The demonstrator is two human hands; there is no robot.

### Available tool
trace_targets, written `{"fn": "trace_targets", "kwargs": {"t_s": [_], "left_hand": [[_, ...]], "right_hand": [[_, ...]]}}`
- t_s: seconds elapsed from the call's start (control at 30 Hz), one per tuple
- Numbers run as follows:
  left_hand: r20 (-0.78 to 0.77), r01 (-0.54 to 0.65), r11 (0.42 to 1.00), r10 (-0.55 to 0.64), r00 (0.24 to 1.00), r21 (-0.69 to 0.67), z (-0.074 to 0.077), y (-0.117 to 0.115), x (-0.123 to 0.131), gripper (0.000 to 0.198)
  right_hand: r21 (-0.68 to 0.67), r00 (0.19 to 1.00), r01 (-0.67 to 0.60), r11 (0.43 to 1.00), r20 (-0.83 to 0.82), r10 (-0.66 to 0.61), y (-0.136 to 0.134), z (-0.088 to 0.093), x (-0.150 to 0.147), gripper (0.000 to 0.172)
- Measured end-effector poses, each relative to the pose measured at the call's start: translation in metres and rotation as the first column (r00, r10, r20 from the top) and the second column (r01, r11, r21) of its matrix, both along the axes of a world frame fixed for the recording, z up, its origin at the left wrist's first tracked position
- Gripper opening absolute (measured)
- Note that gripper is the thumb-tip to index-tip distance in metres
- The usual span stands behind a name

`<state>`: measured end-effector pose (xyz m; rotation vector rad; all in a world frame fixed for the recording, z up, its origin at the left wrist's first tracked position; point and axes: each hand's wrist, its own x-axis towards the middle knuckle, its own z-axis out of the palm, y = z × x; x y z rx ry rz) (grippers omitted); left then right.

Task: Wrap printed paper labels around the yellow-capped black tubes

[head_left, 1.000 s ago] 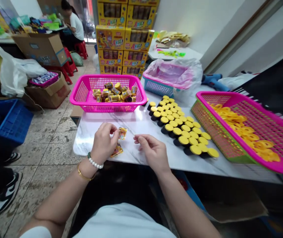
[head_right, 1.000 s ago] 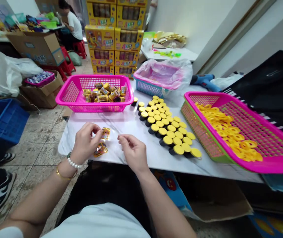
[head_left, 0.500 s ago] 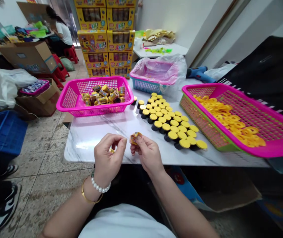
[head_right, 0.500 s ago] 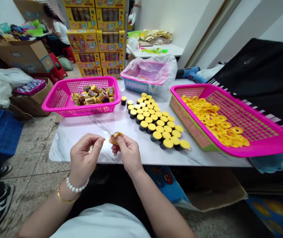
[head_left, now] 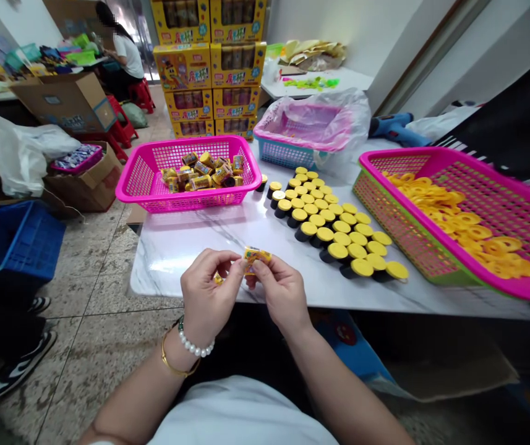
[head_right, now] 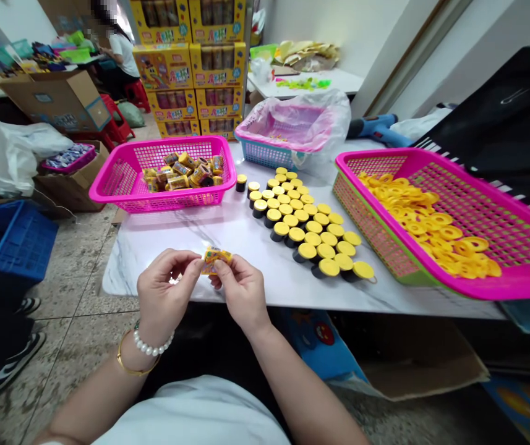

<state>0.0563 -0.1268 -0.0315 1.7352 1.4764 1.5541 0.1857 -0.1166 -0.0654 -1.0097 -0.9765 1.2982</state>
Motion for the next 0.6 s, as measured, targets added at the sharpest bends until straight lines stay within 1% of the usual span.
{"fn": "trace_targets", "kwargs": {"t_s": [0.13, 0.27, 0.4, 0.47, 0.6], "left_hand": [[0.075, 0.034, 0.996, -0.027, 0.997, -0.088, -0.001, -0.001, -0.003, 0.009], [0.159, 0.055, 0.991, -0.035, 0.987, -0.124, -0.001, -0.001, -0.006, 0.008], [0.252, 0.096, 0.978, -0.047, 0.967, -0.187, -0.002, -0.001, -0.009, 0.010], [0.251, 0.123, 0.968, -0.066, 0.966, -0.217, -0.003, -0.001, -0.011, 0.010], [0.202, 0.128, 0.959, -0.076, 0.976, -0.254, -0.004, 0.000, -0.015, 0.012]], "right_hand": [[0.009, 0.999, 0.003, 1.000, 0.045, -0.003, -0.002, 0.003, -0.004, 0.026], [0.016, 0.997, 0.007, 1.000, 0.072, -0.008, -0.004, 0.005, -0.008, 0.028], [0.028, 0.997, 0.007, 1.000, 0.080, -0.009, -0.006, 0.003, -0.009, 0.029], [0.046, 0.993, 0.000, 0.999, 0.114, -0.006, -0.006, -0.001, -0.009, 0.029], [0.138, 0.960, 0.007, 0.990, 0.276, -0.045, -0.008, -0.007, -0.006, 0.033]]}}
